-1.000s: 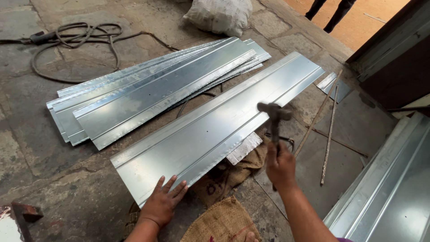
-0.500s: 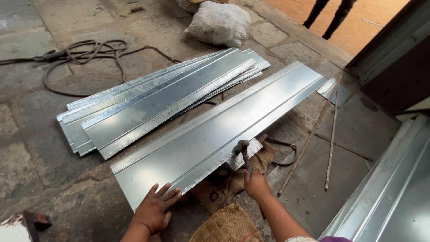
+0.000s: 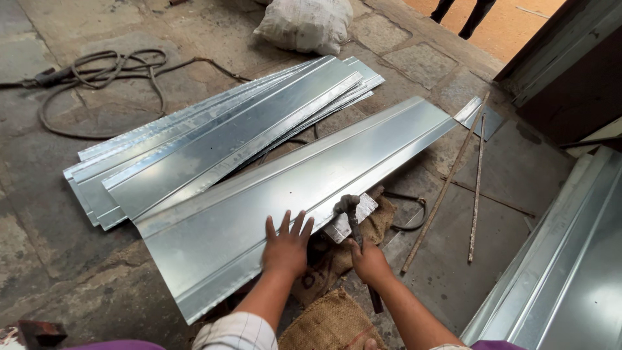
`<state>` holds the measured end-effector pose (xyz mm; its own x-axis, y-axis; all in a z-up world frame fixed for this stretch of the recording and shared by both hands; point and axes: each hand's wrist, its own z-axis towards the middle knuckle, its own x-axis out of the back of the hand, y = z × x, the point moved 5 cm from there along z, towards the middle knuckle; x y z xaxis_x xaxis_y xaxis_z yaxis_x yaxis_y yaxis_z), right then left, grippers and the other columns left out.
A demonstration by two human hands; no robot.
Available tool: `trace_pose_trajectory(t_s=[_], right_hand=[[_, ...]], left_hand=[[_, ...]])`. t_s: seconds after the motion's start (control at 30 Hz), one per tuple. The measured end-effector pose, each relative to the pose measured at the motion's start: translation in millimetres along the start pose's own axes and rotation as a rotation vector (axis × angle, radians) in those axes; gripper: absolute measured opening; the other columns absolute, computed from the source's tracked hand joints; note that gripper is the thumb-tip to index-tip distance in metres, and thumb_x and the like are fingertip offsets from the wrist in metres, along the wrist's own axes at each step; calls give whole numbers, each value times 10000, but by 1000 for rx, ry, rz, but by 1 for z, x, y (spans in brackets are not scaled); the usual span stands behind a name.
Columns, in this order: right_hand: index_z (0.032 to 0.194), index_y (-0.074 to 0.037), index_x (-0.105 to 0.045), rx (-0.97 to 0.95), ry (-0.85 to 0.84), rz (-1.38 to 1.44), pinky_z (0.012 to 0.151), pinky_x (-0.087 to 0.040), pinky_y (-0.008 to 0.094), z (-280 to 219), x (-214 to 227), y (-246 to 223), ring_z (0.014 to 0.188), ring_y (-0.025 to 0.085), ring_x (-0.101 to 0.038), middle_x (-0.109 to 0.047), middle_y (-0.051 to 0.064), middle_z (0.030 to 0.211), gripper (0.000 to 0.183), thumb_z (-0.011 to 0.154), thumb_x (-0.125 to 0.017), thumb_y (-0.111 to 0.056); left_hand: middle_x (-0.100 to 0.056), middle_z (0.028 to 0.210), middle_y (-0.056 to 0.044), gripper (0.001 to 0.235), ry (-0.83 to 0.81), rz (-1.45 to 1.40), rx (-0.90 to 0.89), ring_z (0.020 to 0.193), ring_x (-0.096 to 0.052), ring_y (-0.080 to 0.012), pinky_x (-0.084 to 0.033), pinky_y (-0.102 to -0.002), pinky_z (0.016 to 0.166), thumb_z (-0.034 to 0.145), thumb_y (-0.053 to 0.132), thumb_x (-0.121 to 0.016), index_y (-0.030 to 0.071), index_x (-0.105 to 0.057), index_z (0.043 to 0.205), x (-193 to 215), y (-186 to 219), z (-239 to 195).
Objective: The person uses a hammer to flatten and shape the edge of a metal sheet placed on the ground.
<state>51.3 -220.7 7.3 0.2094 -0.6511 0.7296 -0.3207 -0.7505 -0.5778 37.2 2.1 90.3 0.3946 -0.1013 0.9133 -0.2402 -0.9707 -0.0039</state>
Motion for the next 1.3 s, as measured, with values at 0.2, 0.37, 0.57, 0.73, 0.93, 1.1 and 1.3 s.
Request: trace_pose_trajectory(t_s=[0.2,0.37,0.57,0.73,0.93,1.1,1.3], right_hand=[[994,-57,-554,-109,-93,216,436,-463,384,-5,9,-7,441,194,-510,-511,44,600,452,1000,-541,-509],[912,-9,-552,-136,-88,304,419,-461,353,-10,33,-31,446,168,-506,-499,36,597,563,1012,-559,-563],[1069,-33,-731,245,265,452,464,-542,348,-58,162,-82,542,190,-626,-704,115,730,355,1013,-530,-320],[1168,-50,-656,1144,524,964,664,-592,439,-120,304,-91,816,241,-692,-706,126,1041,197,1029,-653,-190],[1055,-42,-650,1003,713,649,644,-541,422,-55,148,-54,786,226,-668,-707,97,917,252,1049,-587,-286],[993,-77,-666,248,235,-138,583,-471,409,-37,64,-51,648,219,-624,-694,102,752,329,1019,-599,-399],[905,-53,-581,662,454,460,456,-311,367,-112,159,-141,515,167,-397,-472,39,624,300,1052,-608,-314]], left_hand=[[-285,1731,-32,559,48,-181,-17,1535,-319,-290,-214,-565,1270,1068,125,-334,203,-338,1621,10,-10,34],[-154,1718,23,664,78,-30,-126,1568,-132,-272,-27,-634,1248,1015,40,-317,258,-210,1632,-19,-13,59],[-43,1707,169,723,65,29,-201,1580,-19,-179,74,-657,1240,994,19,-250,338,-112,1628,-58,-19,67],[-23,1690,161,675,133,71,-253,1559,-21,-174,69,-610,1234,1002,77,-235,328,-97,1613,-82,-20,66],[-84,1708,149,617,142,19,-267,1580,-68,-164,50,-542,1274,1035,134,-262,320,-168,1615,-90,-21,71],[-107,1692,130,695,212,52,-278,1553,-93,-166,38,-561,1259,968,72,-316,298,-187,1612,-98,-16,78],[-254,1662,73,671,330,-117,-331,1540,-191,-225,-29,-583,1240,912,57,-426,229,-353,1556,-119,-23,86]])
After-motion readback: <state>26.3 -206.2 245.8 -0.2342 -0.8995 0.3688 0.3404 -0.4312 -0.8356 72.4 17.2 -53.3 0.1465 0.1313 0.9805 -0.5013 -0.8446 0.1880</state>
